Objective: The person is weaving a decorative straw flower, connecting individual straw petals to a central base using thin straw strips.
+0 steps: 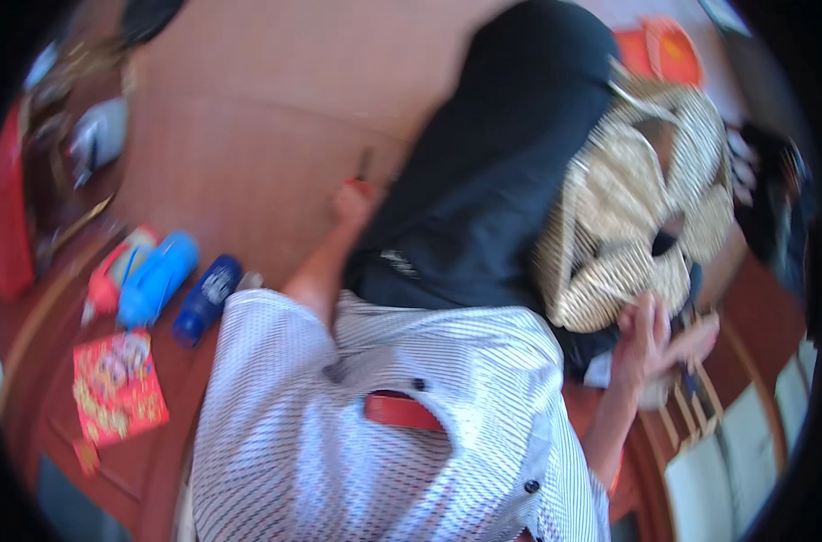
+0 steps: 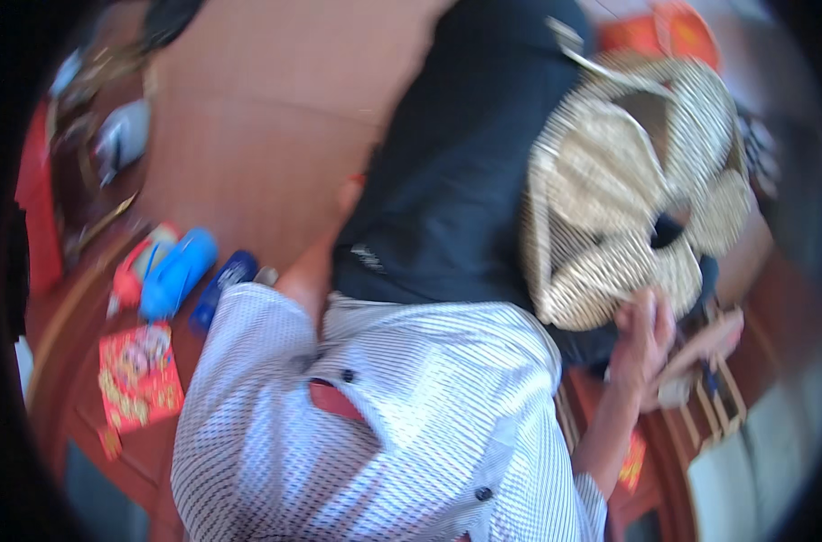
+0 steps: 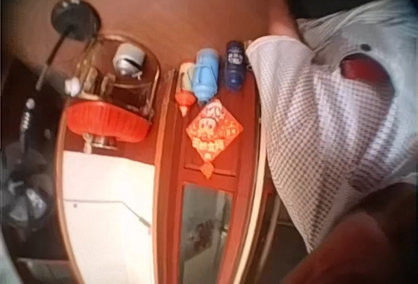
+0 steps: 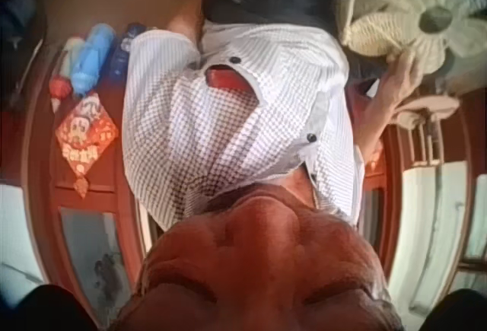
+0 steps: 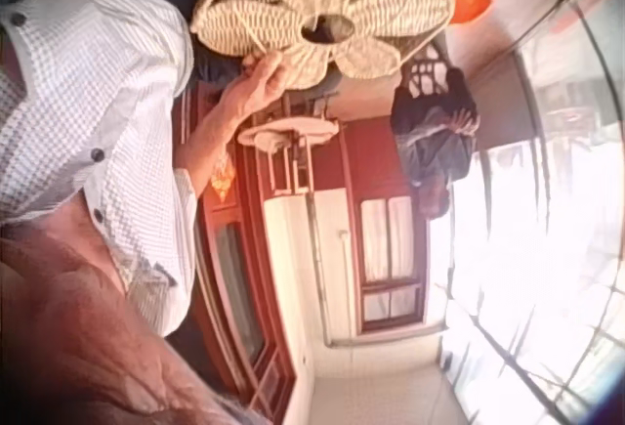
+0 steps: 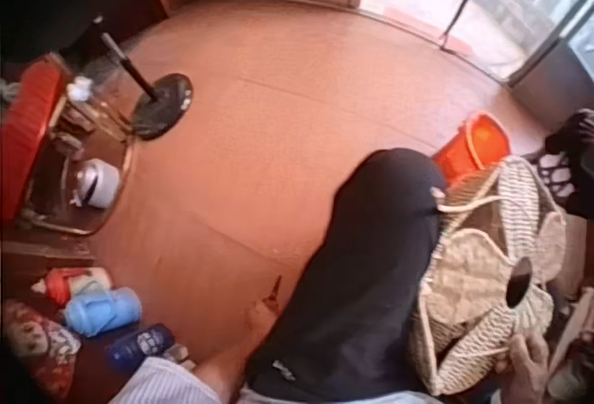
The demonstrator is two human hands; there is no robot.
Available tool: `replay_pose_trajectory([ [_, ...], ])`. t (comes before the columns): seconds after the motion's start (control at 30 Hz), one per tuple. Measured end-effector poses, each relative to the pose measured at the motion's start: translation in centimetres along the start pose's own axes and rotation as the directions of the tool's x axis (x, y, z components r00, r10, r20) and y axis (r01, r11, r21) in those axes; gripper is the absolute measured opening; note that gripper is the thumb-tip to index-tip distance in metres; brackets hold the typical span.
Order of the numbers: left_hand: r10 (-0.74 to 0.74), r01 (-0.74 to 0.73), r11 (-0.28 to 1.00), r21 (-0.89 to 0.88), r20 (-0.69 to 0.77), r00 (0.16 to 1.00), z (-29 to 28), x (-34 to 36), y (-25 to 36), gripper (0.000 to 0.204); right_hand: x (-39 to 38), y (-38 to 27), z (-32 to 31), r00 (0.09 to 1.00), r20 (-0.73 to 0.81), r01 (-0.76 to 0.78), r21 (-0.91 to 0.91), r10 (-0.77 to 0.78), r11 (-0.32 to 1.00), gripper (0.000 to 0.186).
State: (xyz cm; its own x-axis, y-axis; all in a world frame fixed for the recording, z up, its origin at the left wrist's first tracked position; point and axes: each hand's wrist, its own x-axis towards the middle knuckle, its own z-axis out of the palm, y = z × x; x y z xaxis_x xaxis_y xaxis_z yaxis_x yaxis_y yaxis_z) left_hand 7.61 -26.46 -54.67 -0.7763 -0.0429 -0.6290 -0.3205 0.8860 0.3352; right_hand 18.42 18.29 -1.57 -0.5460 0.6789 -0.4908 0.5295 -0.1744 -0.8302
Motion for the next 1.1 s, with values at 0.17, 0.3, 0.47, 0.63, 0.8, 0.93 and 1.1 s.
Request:
replay_pose_trajectory([
  [0.17, 0.233, -0.195, 0.962, -0.191, 0.199, 0.952, -3.0, -2.7, -1.3, 0.035, 0.0, -1.1, 2.3, 0.999, -0.024, -0.021, -0.020, 0.020, 1.000, 0.017],
  [0.3, 0.322, -0.240, 0.908, -0.343, 0.205, 0.924, -10.6, -6.7, -2.3, 0.033, -0.4, -1.3, 2.3, 0.999, -0.045, -0.005, -0.010, 0.005, 1.000, 0.020],
  [0.47, 0.324, -0.217, 0.825, -0.522, 0.123, 0.938, -15.9, -5.2, 4.1, 0.031, -0.5, -0.8, 2.1, 1.000, 0.008, 0.004, 0.024, -0.005, 1.000, 0.024],
  [0.63, 0.280, -0.194, 0.707, -0.680, 0.017, 0.960, -21.3, -2.3, 10.9, 0.029, -0.7, -0.6, 2.2, 0.999, 0.025, 0.033, 0.087, -0.035, 0.996, 0.025],
  [0.8, 0.308, -0.401, 0.563, -0.723, -0.266, 0.913, -34.3, -8.6, 29.0, 0.023, -2.3, -0.6, 2.6, 0.974, 0.017, 0.224, 0.103, -0.227, 0.969, 0.020],
  [0.93, 0.635, -0.558, 0.679, -0.476, 0.000, 0.772, -37.7, -21.2, 34.7, 0.016, -3.3, -0.2, 3.4, 0.965, 0.029, 0.252, 0.168, -0.260, 0.953, 0.021],
  [1.1, 0.811, -0.846, 0.473, 0.246, 0.254, 0.527, -35.8, -28.0, 35.7, 0.031, -3.0, 0.3, 3.8, 0.965, 0.038, 0.235, 0.303, -0.258, 0.923, 0.025],
])
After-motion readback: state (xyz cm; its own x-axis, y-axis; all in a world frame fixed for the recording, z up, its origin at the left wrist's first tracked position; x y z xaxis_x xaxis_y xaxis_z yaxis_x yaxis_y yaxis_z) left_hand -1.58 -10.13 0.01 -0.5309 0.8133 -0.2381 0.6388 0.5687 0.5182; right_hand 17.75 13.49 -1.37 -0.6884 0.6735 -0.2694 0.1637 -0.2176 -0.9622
